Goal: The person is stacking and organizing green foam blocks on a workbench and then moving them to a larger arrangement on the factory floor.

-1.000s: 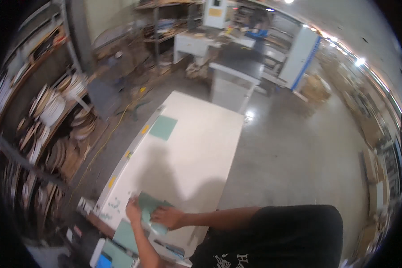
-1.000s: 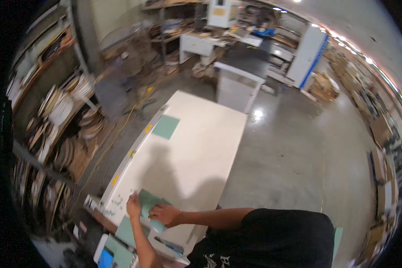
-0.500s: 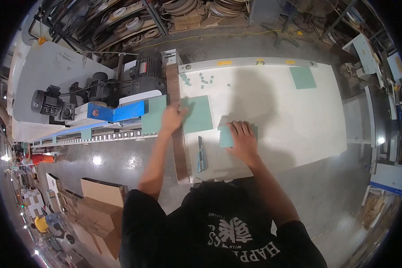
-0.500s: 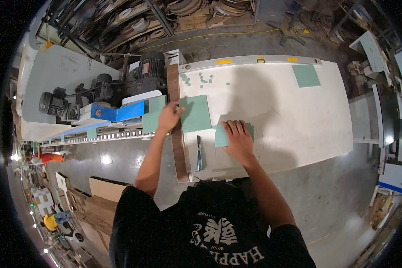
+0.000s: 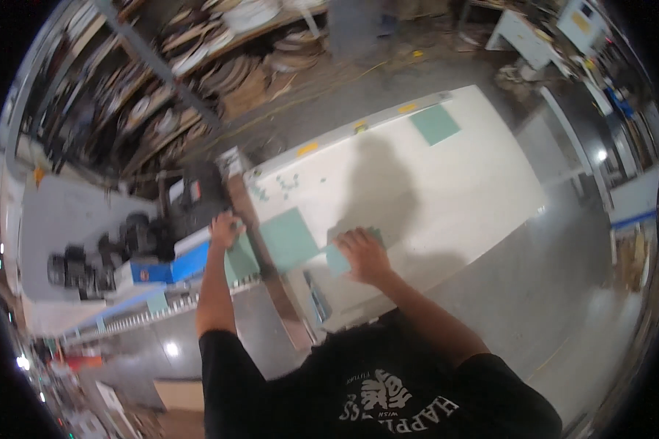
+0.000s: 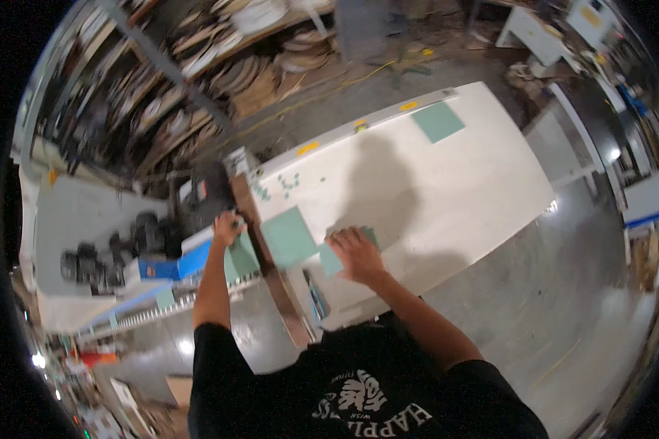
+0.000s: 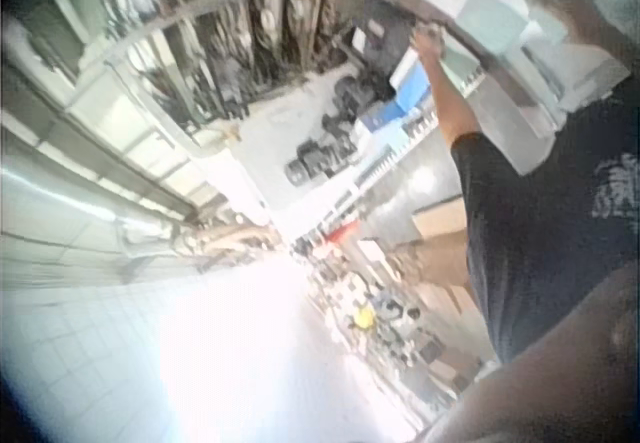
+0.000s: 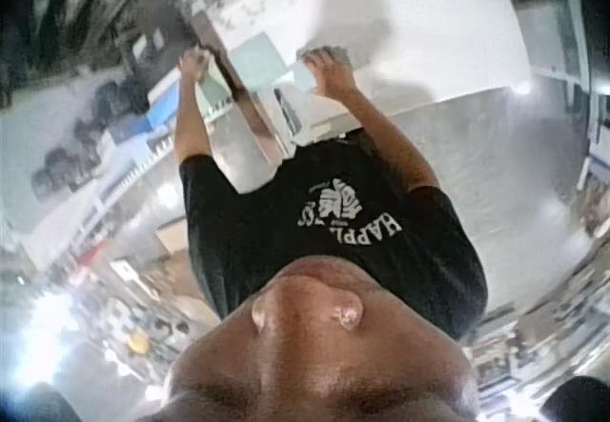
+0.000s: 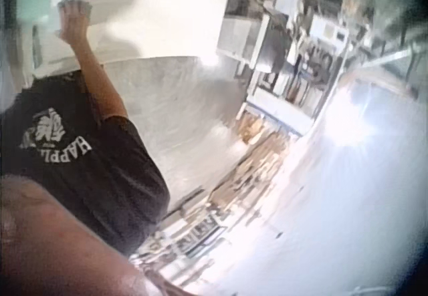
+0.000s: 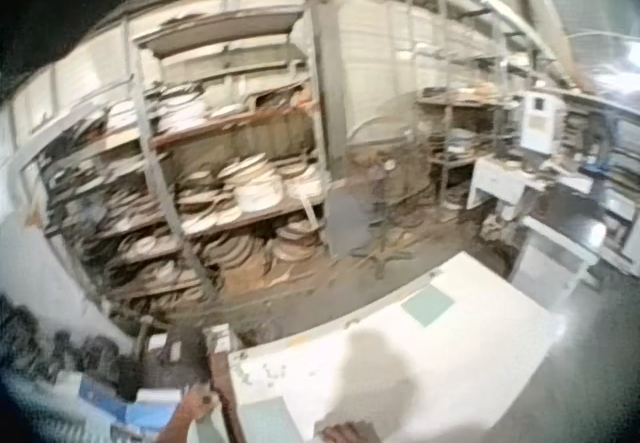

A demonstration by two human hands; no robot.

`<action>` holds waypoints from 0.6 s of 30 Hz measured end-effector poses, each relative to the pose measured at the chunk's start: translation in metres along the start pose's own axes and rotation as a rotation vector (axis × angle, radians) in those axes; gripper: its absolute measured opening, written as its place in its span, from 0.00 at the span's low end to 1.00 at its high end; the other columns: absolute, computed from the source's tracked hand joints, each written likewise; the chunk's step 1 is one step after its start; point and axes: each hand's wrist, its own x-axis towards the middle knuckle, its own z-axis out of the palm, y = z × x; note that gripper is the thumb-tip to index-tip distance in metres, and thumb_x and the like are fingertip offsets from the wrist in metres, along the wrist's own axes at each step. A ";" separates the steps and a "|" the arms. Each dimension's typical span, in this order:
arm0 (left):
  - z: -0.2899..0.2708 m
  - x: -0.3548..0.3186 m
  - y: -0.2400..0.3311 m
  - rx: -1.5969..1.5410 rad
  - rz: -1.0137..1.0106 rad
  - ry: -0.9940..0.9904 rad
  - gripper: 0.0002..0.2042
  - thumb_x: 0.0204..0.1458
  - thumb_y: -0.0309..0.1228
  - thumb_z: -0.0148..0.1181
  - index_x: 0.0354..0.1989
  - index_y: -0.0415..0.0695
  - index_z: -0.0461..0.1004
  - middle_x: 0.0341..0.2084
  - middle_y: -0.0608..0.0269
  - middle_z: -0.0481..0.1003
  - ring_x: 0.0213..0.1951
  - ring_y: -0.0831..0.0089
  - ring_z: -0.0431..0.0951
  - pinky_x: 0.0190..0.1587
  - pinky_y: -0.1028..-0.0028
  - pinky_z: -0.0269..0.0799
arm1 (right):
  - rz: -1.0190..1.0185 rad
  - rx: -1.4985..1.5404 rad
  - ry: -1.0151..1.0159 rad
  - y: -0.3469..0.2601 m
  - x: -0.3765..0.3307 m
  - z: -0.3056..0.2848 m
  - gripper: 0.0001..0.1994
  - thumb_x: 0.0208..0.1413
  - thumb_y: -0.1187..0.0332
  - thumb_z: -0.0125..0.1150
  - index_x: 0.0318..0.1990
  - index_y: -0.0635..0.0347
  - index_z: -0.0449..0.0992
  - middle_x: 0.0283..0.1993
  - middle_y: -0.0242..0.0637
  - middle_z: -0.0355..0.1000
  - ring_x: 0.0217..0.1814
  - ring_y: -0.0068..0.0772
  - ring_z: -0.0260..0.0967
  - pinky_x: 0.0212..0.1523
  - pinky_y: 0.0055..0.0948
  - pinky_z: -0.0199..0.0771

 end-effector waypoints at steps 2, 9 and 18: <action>0.012 0.006 -0.004 -0.075 0.063 0.008 0.23 0.46 0.54 0.73 0.48 0.58 0.83 0.61 0.59 0.71 0.64 0.48 0.64 0.66 0.42 0.55 | 0.004 0.073 0.006 -0.002 -0.002 0.000 0.46 0.38 0.55 0.80 0.68 0.54 0.65 0.68 0.40 0.66 0.72 0.45 0.59 0.77 0.45 0.52; 0.051 0.045 0.085 -0.502 0.213 -0.125 0.15 0.48 0.41 0.74 0.37 0.43 0.84 0.34 0.57 0.83 0.35 0.63 0.81 0.43 0.62 0.74 | -0.024 0.050 0.082 -0.003 -0.007 -0.016 0.44 0.37 0.57 0.81 0.64 0.56 0.66 0.63 0.39 0.68 0.69 0.42 0.62 0.75 0.45 0.55; 0.036 0.053 0.114 -0.038 0.113 -0.287 0.33 0.41 0.57 0.74 0.51 0.47 0.79 0.51 0.52 0.80 0.56 0.53 0.78 0.58 0.58 0.72 | -0.036 0.041 0.073 -0.005 -0.001 -0.010 0.41 0.39 0.57 0.79 0.63 0.55 0.66 0.63 0.39 0.66 0.70 0.42 0.60 0.75 0.45 0.55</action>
